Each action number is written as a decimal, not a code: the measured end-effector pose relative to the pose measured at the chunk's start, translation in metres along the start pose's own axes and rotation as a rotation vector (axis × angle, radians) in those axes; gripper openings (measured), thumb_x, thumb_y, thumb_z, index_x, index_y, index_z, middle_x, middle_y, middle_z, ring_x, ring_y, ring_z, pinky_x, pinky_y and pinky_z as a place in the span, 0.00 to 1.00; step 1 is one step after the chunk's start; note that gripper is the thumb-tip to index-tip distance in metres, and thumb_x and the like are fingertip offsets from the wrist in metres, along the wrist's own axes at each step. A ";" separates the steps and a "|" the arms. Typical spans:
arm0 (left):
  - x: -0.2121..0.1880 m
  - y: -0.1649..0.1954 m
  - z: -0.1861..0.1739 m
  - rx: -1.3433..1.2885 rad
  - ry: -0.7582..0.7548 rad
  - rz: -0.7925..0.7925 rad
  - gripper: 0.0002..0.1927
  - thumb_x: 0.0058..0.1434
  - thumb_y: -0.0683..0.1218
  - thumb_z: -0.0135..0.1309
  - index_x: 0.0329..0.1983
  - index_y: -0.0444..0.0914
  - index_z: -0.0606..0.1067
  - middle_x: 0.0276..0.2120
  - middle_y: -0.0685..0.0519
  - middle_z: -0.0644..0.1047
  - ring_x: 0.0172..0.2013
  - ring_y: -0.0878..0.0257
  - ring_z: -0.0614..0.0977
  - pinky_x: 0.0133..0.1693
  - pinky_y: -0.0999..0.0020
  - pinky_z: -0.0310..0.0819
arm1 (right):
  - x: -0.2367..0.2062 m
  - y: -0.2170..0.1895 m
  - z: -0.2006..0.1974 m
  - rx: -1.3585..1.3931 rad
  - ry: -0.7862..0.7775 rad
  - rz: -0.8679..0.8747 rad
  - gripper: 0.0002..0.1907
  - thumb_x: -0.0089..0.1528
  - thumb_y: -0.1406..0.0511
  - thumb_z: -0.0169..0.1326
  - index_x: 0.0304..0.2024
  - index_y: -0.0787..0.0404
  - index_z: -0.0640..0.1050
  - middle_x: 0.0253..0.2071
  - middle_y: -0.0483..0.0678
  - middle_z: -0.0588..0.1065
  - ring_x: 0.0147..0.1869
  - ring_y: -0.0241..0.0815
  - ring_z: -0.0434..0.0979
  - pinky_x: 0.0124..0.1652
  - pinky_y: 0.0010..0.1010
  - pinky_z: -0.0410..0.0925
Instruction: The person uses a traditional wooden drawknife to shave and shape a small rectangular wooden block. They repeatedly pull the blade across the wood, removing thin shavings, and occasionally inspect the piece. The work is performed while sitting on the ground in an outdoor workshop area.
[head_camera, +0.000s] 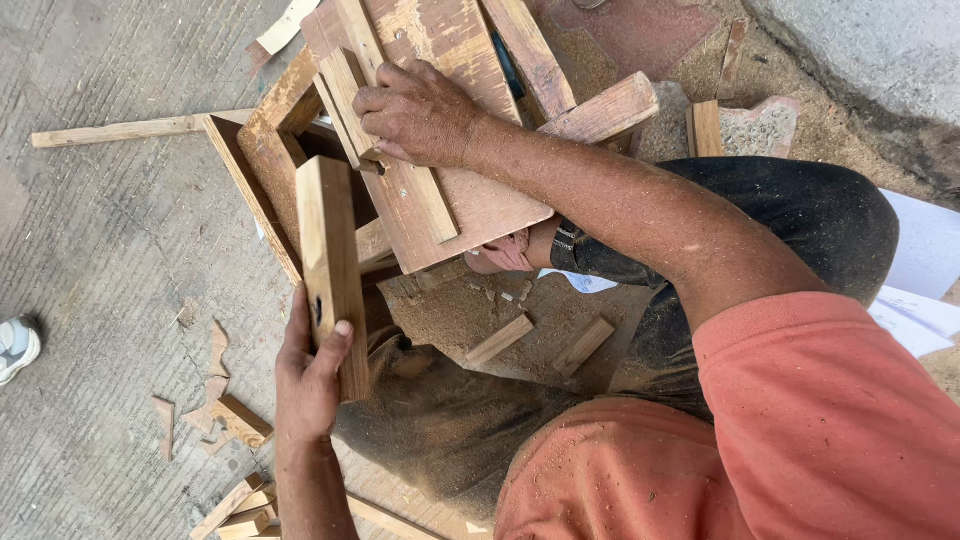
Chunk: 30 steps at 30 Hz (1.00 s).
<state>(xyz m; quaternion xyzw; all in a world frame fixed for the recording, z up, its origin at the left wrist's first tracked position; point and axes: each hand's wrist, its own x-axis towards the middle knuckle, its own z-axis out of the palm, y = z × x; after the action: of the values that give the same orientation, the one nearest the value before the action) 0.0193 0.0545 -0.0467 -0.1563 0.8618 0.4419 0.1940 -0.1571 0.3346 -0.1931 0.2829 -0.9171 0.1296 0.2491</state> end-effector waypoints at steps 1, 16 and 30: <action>-0.004 -0.002 -0.002 -0.035 0.012 0.001 0.52 0.51 0.57 0.58 0.79 0.42 0.52 0.68 0.35 0.67 0.62 0.42 0.76 0.61 0.43 0.69 | 0.002 0.000 0.000 0.008 -0.004 0.002 0.16 0.63 0.52 0.65 0.47 0.52 0.82 0.58 0.41 0.71 0.63 0.45 0.64 0.57 0.49 0.65; -0.051 -0.059 -0.001 -0.383 0.017 0.086 0.51 0.55 0.53 0.60 0.79 0.39 0.51 0.72 0.36 0.63 0.68 0.46 0.69 0.65 0.50 0.63 | 0.038 0.011 -0.023 0.041 -0.027 0.051 0.13 0.63 0.54 0.66 0.44 0.52 0.84 0.55 0.38 0.73 0.60 0.41 0.67 0.56 0.42 0.68; -0.048 -0.075 -0.004 -0.439 0.033 0.115 0.49 0.57 0.49 0.59 0.79 0.36 0.51 0.72 0.37 0.64 0.69 0.50 0.67 0.66 0.56 0.60 | 0.120 0.044 -0.033 0.121 -0.126 0.224 0.12 0.60 0.59 0.66 0.43 0.57 0.84 0.50 0.48 0.78 0.49 0.41 0.77 0.48 0.44 0.71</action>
<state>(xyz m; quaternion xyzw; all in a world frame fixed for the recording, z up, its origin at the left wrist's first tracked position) 0.0942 0.0140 -0.0749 -0.1527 0.7554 0.6265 0.1159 -0.2559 0.3286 -0.1058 0.2008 -0.9473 0.1936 0.1577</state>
